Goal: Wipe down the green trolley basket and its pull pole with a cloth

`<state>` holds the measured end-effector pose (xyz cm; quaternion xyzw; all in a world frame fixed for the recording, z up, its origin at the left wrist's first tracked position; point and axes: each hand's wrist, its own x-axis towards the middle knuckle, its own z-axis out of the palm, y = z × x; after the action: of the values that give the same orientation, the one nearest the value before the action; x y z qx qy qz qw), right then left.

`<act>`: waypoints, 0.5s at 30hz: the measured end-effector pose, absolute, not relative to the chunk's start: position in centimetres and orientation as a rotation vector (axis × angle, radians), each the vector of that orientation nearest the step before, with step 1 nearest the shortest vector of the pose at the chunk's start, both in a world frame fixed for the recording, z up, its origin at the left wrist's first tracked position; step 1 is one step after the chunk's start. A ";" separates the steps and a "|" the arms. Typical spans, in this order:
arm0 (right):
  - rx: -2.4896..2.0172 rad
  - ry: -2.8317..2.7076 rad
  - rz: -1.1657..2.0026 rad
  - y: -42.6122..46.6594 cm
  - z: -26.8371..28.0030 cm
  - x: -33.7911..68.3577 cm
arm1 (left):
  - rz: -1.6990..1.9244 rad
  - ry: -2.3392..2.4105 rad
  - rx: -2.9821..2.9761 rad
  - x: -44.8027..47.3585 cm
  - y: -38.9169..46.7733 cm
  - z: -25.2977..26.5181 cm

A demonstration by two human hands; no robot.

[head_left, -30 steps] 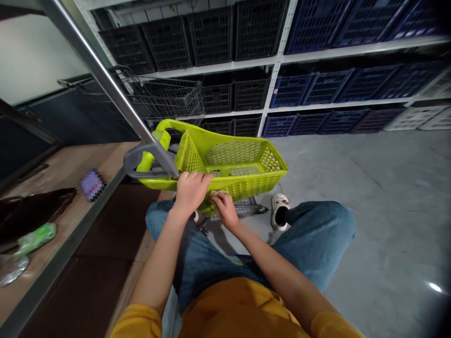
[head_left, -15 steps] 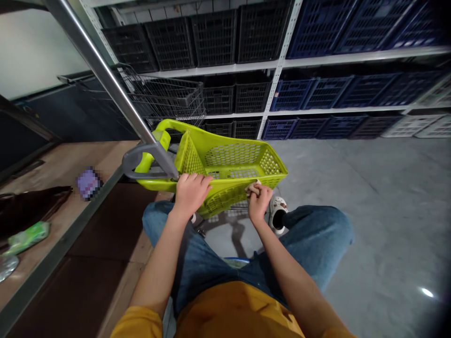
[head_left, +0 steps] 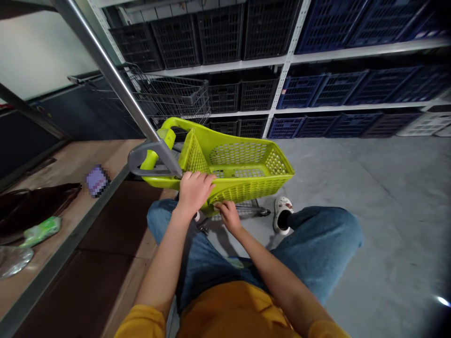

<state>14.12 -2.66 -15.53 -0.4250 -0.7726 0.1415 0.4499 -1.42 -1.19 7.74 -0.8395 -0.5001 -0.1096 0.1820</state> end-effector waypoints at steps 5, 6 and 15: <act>-1.278 -1.526 0.221 -0.6 -13.0 20.1 | -0.345 -1.420 -2.377 -1.3 -1.3 7.7; -1.321 -1.444 0.203 -0.3 -12.8 21.2 | -0.353 -1.425 -2.384 -1.2 -1.3 7.7; -1.342 -1.293 0.208 -0.9 -13.0 16.3 | -0.317 -1.462 -2.370 -0.9 -1.5 7.9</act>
<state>16.34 -0.90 -13.03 -0.5770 -0.5558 0.0893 0.5918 -0.92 -1.47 7.91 -0.8335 -0.5142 -0.1117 0.1687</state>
